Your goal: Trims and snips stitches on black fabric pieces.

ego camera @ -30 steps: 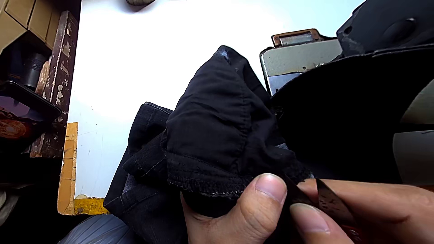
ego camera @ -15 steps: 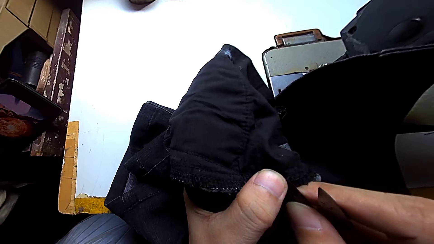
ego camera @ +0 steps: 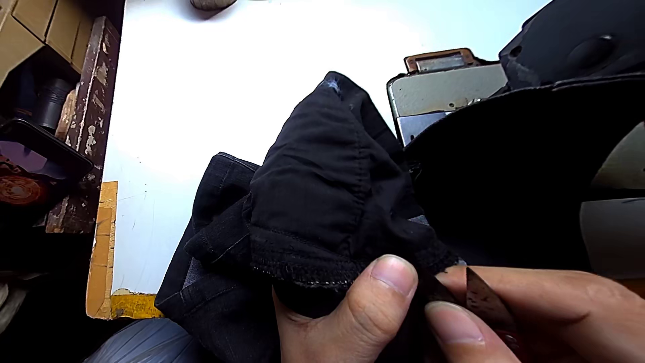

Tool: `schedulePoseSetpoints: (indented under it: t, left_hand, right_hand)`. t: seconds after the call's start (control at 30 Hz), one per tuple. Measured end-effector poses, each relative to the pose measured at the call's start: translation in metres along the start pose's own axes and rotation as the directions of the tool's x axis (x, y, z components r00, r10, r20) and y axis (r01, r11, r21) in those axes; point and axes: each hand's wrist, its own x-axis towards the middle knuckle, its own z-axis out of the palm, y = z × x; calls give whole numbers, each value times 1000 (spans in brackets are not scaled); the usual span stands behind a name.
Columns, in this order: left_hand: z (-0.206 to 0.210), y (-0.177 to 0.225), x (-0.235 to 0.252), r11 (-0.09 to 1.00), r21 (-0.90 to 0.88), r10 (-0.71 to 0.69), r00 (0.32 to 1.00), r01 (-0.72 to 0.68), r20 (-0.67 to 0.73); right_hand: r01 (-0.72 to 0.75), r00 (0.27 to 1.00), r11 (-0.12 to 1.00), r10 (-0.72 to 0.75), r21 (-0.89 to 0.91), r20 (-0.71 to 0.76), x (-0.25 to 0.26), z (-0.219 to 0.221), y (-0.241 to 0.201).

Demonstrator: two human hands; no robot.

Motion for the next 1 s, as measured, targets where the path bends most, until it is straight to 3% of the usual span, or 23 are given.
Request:
schedulePoseSetpoints:
  t: [0.37,0.47,0.6,0.7,0.83,1.0]
  left_hand:
    - [-3,1,2,1000,-9,-13,1000,13,14]
    - [2,6,3,998,-25,-52,997,51,-58]
    - [3,5,2,1000,-11,-21,1000,21,-23]
    - [3,6,3,1000,9,-8,1000,8,-17]
    - [4,6,5,1000,16,-2,1000,2,-17]
    - [3,5,5,1000,16,-19,1000,20,-23]
  right_hand:
    - [-26,1000,1000,27,12,-8,1,0,-2]
    - [-60,998,996,60,64,-11,2,0,-4]
    - [-85,991,985,99,153,-90,4,7,-5]
    - [-23,999,998,25,59,-29,0,0,-3]
    - [108,992,987,-115,-116,-55,-2,6,2]
    - [58,997,989,-65,-139,-41,-6,5,8]
